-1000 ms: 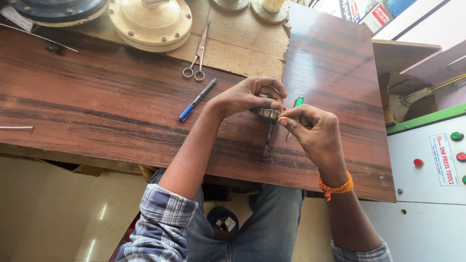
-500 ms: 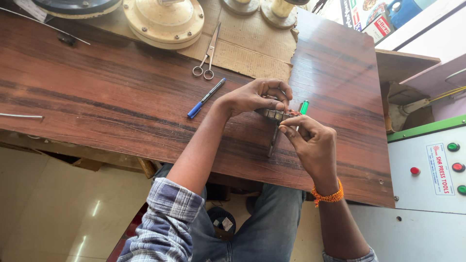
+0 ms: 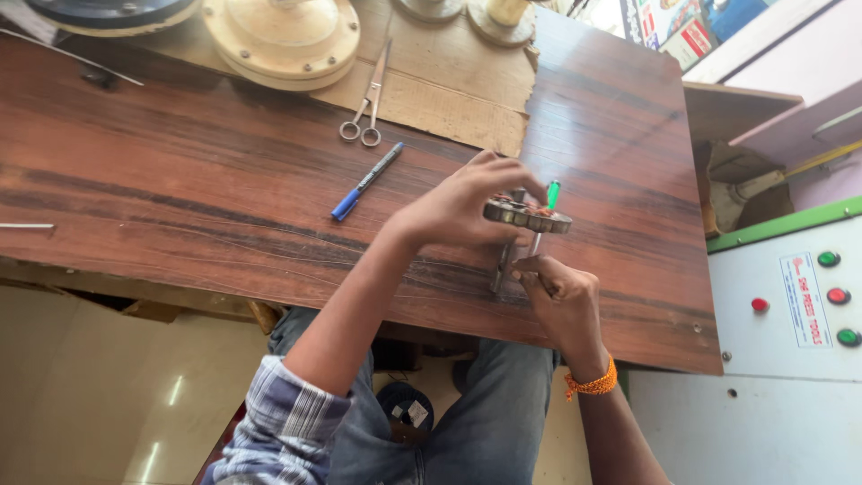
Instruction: The person winds copper wire around the slots of a circular stator core. They hold the stator with one hand and wrap the wire with the other, rotating the stator as needed to access each slot.
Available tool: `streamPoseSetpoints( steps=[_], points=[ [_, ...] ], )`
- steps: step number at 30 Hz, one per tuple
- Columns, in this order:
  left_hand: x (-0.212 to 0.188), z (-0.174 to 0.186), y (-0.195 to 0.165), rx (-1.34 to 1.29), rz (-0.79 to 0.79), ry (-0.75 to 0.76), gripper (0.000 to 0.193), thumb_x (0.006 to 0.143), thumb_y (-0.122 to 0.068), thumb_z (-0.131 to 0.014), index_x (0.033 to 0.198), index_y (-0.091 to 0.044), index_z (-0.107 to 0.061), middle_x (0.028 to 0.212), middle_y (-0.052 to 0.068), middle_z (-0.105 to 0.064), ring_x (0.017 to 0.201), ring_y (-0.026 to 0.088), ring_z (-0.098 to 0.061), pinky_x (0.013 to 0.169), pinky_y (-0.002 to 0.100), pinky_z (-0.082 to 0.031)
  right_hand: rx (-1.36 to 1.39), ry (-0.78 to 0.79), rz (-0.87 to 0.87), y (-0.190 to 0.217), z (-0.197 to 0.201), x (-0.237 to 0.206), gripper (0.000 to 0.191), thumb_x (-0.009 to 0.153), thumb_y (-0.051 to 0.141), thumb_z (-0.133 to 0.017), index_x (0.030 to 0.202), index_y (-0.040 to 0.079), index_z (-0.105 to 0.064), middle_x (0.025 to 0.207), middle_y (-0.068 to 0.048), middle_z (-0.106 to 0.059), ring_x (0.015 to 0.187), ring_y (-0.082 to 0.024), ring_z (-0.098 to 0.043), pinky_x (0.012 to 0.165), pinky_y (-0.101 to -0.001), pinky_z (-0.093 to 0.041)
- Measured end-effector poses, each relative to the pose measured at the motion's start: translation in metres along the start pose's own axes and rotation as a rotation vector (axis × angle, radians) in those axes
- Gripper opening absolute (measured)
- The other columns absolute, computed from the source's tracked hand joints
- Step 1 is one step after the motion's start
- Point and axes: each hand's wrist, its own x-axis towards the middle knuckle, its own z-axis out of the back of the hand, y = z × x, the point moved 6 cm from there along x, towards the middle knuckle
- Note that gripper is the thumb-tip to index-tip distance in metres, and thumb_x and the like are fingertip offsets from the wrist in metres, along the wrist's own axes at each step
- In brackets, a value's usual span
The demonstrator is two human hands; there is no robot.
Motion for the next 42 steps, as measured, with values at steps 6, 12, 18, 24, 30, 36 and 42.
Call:
streamPoseSetpoints(
  steps=[6,12,18,24,30,36,42],
  points=[
    [-0.004,-0.014,-0.014,0.357,-0.004,-0.075,0.037,0.082,-0.026,-0.082,0.115,-0.021,-0.067,0.099,-0.003,-0.069,0.099,0.023,-0.061,0.092,0.040,-0.050,0.188,-0.059,0.108,-0.002,0.027,-0.004,0.012,0.091,0.002,-0.070,0.102,0.004,-0.075,0.086,0.002,-0.074,0.076,0.003,-0.065,0.064,-0.0211,-0.055],
    [-0.006,-0.015,-0.015,0.359,-0.005,-0.081,0.036,0.084,-0.021,-0.080,0.115,-0.018,-0.063,0.101,-0.003,-0.070,0.099,0.024,-0.061,0.091,0.041,-0.049,-0.041,-0.174,0.089,0.009,0.072,0.004,0.008,0.092,0.004,-0.081,0.099,0.003,-0.077,0.058,0.003,-0.049,0.054,-0.002,-0.037,0.049,-0.0245,-0.029],
    [-0.007,-0.014,-0.017,0.356,-0.021,-0.059,0.044,0.078,-0.013,-0.077,0.120,-0.017,-0.062,0.108,0.000,-0.068,0.104,0.026,-0.060,0.093,0.042,-0.048,-0.036,-0.158,0.224,0.039,0.071,0.023,0.006,0.094,0.003,-0.080,0.096,0.002,-0.074,0.058,0.006,-0.048,0.053,-0.001,-0.038,0.049,-0.0247,-0.029],
    [-0.008,-0.020,-0.013,0.415,-0.026,-0.049,0.038,0.084,-0.019,-0.078,0.118,-0.017,-0.063,0.107,-0.001,-0.067,0.103,0.024,-0.060,0.094,0.042,-0.049,-0.033,-0.136,0.272,0.038,0.062,0.048,0.005,0.096,0.001,-0.079,0.099,0.003,-0.075,0.058,0.005,-0.046,0.054,-0.002,-0.036,0.049,-0.0265,-0.026],
    [-0.011,-0.025,-0.015,0.537,-0.116,-0.078,0.036,0.088,-0.023,-0.077,0.119,-0.015,-0.064,0.106,0.000,-0.066,0.105,0.022,-0.061,0.095,0.040,-0.050,-0.095,-0.164,0.266,0.025,0.063,0.078,0.006,0.097,0.006,-0.081,0.100,0.004,-0.076,0.058,0.004,-0.049,0.051,-0.002,-0.035,0.048,-0.0274,-0.025],
    [-0.011,-0.022,-0.012,0.443,0.004,-0.051,0.045,0.089,-0.038,-0.075,0.127,-0.018,-0.060,0.110,0.000,-0.070,0.106,0.022,-0.064,0.098,0.042,-0.051,-0.104,-0.045,0.223,0.022,0.046,0.105,0.007,0.096,0.009,-0.082,0.100,0.004,-0.079,0.055,-0.001,-0.052,0.051,-0.006,-0.038,0.047,-0.0287,-0.027],
    [-0.006,-0.018,0.027,-0.536,0.452,-0.085,0.092,0.094,-0.058,-0.062,0.164,-0.020,-0.017,0.126,0.014,-0.074,0.126,0.026,-0.068,0.113,0.046,-0.046,-0.100,0.033,0.249,0.033,0.038,0.107,0.007,0.096,0.009,-0.079,0.099,0.003,-0.077,0.067,-0.008,-0.071,0.054,-0.005,-0.059,0.048,-0.0273,-0.041]
  ],
)
